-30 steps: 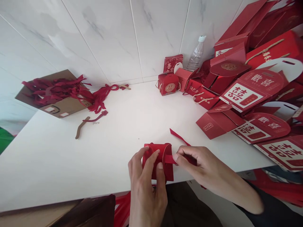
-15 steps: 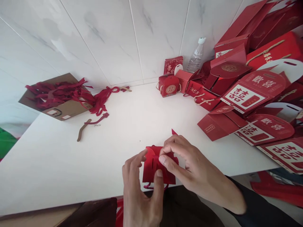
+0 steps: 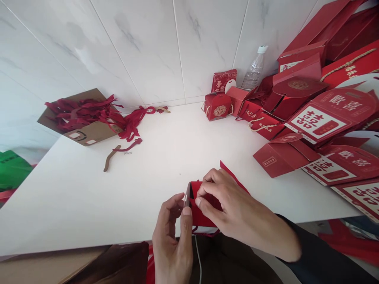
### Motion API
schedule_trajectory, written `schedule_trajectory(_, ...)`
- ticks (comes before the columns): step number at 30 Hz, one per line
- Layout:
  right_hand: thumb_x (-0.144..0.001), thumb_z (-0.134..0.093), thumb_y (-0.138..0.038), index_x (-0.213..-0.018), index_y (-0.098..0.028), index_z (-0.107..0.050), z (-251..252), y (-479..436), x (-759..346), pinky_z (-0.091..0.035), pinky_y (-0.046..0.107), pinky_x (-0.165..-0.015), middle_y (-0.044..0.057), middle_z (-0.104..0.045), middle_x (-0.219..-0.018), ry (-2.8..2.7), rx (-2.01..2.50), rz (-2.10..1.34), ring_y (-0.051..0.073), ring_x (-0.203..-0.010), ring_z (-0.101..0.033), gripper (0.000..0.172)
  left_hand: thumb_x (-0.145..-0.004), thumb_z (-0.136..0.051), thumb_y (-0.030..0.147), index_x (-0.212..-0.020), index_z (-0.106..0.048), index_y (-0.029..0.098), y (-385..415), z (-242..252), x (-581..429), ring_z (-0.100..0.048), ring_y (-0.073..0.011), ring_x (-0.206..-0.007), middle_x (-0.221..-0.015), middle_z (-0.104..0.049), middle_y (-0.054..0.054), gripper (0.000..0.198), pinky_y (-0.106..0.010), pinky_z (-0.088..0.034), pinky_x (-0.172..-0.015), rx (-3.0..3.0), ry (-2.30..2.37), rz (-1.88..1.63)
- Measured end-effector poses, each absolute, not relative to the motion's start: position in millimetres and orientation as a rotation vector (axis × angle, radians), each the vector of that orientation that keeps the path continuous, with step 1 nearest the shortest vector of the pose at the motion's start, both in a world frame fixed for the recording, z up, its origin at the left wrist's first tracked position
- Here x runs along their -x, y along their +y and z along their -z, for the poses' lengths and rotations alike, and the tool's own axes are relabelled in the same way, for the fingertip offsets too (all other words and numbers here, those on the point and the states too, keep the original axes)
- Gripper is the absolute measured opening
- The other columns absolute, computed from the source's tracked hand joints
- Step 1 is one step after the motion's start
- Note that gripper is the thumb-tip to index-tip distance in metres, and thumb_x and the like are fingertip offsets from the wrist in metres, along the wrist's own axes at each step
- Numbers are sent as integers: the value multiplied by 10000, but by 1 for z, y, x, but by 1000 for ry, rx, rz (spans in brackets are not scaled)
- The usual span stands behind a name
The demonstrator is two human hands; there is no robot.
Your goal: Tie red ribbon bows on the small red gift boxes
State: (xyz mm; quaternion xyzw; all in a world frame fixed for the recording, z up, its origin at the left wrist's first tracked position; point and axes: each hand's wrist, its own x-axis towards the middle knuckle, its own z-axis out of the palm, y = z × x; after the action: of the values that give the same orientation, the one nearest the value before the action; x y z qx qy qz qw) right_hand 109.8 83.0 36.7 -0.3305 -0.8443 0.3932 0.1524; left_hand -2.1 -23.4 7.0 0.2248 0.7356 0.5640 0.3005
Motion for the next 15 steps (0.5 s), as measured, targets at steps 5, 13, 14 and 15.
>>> schedule_trajectory(5, -987, -565, -235, -847, -209, -613, -38, 86, -104, -515, 340, -827, 28, -581, -982, -2430, 944, -1157, 184, -958, -613, 150, -849, -686, 513, -1122, -652, 226, -26, -5, 0, -665, -210, -999, -1072, -688, -60, 397, -294, -538, -847, -570, 1915, -1524)
schedule_trajectory(13, -984, -573, -245, -842, -222, -601, -40, 88, -101, -522, 347, -860, 29, -600, -995, -2398, 961, -1196, 195, -975, -622, 147, -863, -654, 552, -999, -681, 199, -21, 1, 17, -654, -186, -883, -967, -701, -60, 379, -262, -546, -765, -590, 1820, -1436)
schedule_trajectory(14, -988, -570, -251, -854, -224, -607, -39, 88, -102, -522, 350, -874, 31, -601, -1003, -2393, 954, -1204, 196, -980, -621, 141, -856, -666, 545, -963, -676, 194, -20, 1, 18, -650, -179, -848, -931, -699, -55, 368, -254, -542, -737, -606, 1802, -1423)
schedule_trajectory(15, -995, -561, -257, -877, -227, -615, -38, 88, -103, -519, 353, -891, 34, -602, -1017, -2386, 944, -1209, 197, -993, -617, 133, -853, -670, 541, -932, -670, 190, -19, 2, 19, -643, -172, -814, -893, -693, -49, 360, -248, -538, -715, -621, 1790, -1418)
